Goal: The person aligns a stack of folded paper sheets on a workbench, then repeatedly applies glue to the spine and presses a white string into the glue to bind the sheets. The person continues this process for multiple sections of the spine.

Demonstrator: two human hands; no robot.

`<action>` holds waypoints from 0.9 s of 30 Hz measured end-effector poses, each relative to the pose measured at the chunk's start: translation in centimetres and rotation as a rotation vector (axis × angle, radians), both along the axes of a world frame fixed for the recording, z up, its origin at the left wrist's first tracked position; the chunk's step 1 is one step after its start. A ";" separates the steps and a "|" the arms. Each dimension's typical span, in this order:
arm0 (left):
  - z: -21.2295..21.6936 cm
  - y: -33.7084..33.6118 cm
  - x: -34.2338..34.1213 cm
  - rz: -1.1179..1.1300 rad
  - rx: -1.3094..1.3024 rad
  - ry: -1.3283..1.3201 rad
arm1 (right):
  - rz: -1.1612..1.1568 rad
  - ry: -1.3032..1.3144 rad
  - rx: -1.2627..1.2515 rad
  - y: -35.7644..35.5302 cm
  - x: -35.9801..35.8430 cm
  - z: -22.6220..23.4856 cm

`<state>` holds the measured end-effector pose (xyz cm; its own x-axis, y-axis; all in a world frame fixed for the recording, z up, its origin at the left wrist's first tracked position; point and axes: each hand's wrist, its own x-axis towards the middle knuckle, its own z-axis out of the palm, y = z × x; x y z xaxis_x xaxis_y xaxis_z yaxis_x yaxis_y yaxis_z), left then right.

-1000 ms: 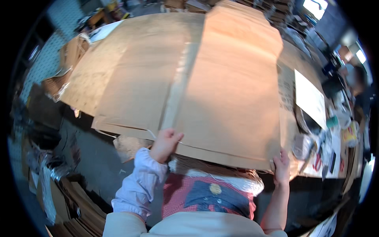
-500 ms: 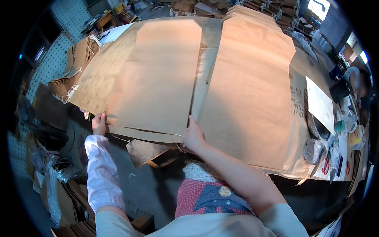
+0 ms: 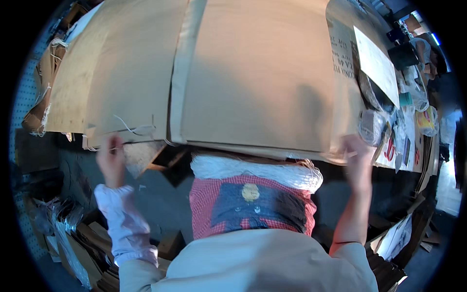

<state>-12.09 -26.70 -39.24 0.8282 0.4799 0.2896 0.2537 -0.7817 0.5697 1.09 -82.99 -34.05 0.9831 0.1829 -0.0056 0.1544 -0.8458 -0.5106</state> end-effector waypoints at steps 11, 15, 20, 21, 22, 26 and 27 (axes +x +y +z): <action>-8.2 -21.9 2.1 -1.019 0.012 0.302 | 0.078 -0.386 -0.787 -15.6 2.6 -2.1; -11.4 -22.2 2.0 -1.021 -0.001 0.262 | 0.102 -0.394 -0.750 -16.0 2.8 -1.6; -11.0 -23.1 1.9 -0.920 0.025 0.187 | -0.158 -0.671 -0.092 -10.1 0.4 1.2; -10.2 -23.6 2.1 -0.867 0.022 0.154 | -0.263 -0.661 0.077 -8.7 -0.3 1.5; -10.4 -24.0 2.1 -0.928 0.003 0.152 | -0.361 -0.644 0.250 -7.1 -0.6 1.6; -12.8 -24.6 2.8 -1.094 0.002 0.183 | -0.235 -0.461 1.029 4.8 -1.4 0.8; -12.0 -24.4 2.6 -1.062 -0.053 0.119 | -0.210 -0.318 1.007 7.0 -2.0 0.6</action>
<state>-9.45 -51.05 -51.21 0.8509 -0.4937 0.1797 -0.4862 -0.6102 0.6255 -0.92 -75.94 -33.42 0.9252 -0.2122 0.3146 0.3035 -0.0838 -0.9491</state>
